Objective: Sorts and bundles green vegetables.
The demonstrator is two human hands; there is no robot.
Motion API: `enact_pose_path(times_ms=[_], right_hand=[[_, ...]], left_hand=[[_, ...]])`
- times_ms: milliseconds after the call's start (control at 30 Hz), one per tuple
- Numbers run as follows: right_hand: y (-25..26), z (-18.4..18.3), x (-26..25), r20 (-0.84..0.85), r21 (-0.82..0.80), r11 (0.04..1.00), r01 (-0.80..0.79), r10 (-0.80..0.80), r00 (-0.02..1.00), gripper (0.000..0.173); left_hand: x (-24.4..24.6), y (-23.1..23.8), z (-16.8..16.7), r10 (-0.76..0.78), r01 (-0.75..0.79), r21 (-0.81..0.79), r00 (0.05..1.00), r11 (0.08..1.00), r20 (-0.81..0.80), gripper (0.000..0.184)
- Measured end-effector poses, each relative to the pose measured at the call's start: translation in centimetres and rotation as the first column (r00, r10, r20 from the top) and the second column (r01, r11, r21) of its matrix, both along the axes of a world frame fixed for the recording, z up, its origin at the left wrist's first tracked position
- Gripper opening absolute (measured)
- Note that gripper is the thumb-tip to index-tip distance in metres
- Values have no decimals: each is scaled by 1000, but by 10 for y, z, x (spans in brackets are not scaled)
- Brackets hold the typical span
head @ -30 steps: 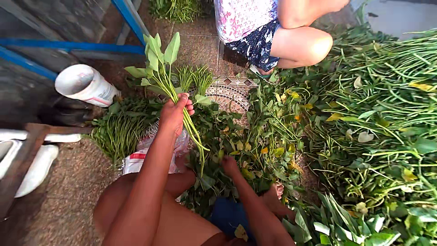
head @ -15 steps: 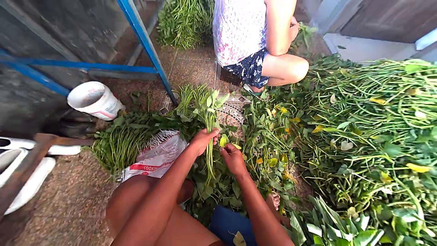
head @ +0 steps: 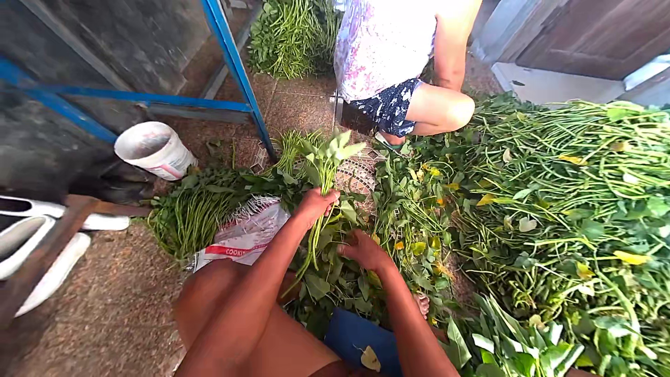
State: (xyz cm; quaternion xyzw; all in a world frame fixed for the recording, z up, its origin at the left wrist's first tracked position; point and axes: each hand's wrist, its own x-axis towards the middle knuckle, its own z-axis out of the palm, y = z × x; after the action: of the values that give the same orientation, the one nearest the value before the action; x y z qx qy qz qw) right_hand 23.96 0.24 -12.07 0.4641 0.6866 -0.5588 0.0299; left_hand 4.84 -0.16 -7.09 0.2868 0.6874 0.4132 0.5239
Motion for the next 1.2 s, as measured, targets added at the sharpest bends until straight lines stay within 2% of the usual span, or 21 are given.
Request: enact_pose_path(times_ms=[67,133,167,200,267,300,333,400,467,500,533,600,667,767,800,867,933,1000,1067,1133,1200], right_hand=[[-2,13,-10,-274,-74,959,275,-284,919,68],[-1,23,-25,-443,-183,862,473,-502,743,41],[-1,26,-29,-454,-185,845,501,-526,719,23],[0,29,-28,-409,-149,884,444,-464,786,15],[0,32,-19,-205,-99,980,175,-193,960,19],[-1,30,-15,-113,-103,992,70,-82,990,24],[-2,28,-13,-58,-76,996,37,-42,997,30],[-9,25,-12,-142,177,971,162,-137,980,32],[-6,25,-20,-429,470,793,388,-179,885,29],[2,30,-25,-509,529,728,436,-139,850,31],[12,37,-29,-530,528,730,433,-115,840,33],[36,49,-34,-532,342,855,391,-167,830,36],[53,51,-35,-580,161,897,412,-252,775,35],[48,54,-29,-534,282,811,513,-311,786,28],[43,55,-25,-480,285,842,458,-289,829,30],[31,54,-20,-382,139,966,216,-149,912,37],[17,42,-21,-456,-36,995,90,-96,885,29],[9,25,-19,-537,-169,985,44,-129,834,26],[7,5,-13,-528,-230,973,5,-129,839,26],[14,-18,-6,-441,-254,967,-17,-100,892,27],[26,-43,3,-257,-253,967,11,-78,963,30]], left_hand=[[4,-3,-1,-59,60,-19,998,998,13,20],[9,-6,0,-61,62,-27,997,998,36,19],[10,-6,2,-41,42,-20,998,999,40,18],[9,-5,3,-11,11,-8,999,1000,34,18],[3,-3,5,44,-44,11,999,999,15,19],[0,-2,5,60,-61,18,998,998,7,19],[-2,-1,5,59,-59,19,998,998,3,20],[-1,-1,4,21,-21,5,1000,1000,-3,24],[5,-4,6,-66,66,-10,998,998,-18,26],[8,-7,8,-121,121,-7,993,993,-9,24],[10,-10,10,-174,174,11,984,985,23,22],[13,-14,12,-265,256,77,953,964,145,14],[15,-16,15,-278,252,129,925,959,261,11],[15,-11,18,-68,31,121,944,992,323,12],[14,-8,16,10,-48,110,946,993,324,12],[11,-4,11,118,-156,99,942,983,314,15],[6,-2,8,202,-230,82,944,970,261,16],[-1,1,7,306,-331,93,928,939,213,16],[-11,2,6,396,-415,121,905,902,152,19],[-18,2,8,469,-476,142,879,868,81,22],[-21,2,8,518,-516,168,854,840,37,25]])
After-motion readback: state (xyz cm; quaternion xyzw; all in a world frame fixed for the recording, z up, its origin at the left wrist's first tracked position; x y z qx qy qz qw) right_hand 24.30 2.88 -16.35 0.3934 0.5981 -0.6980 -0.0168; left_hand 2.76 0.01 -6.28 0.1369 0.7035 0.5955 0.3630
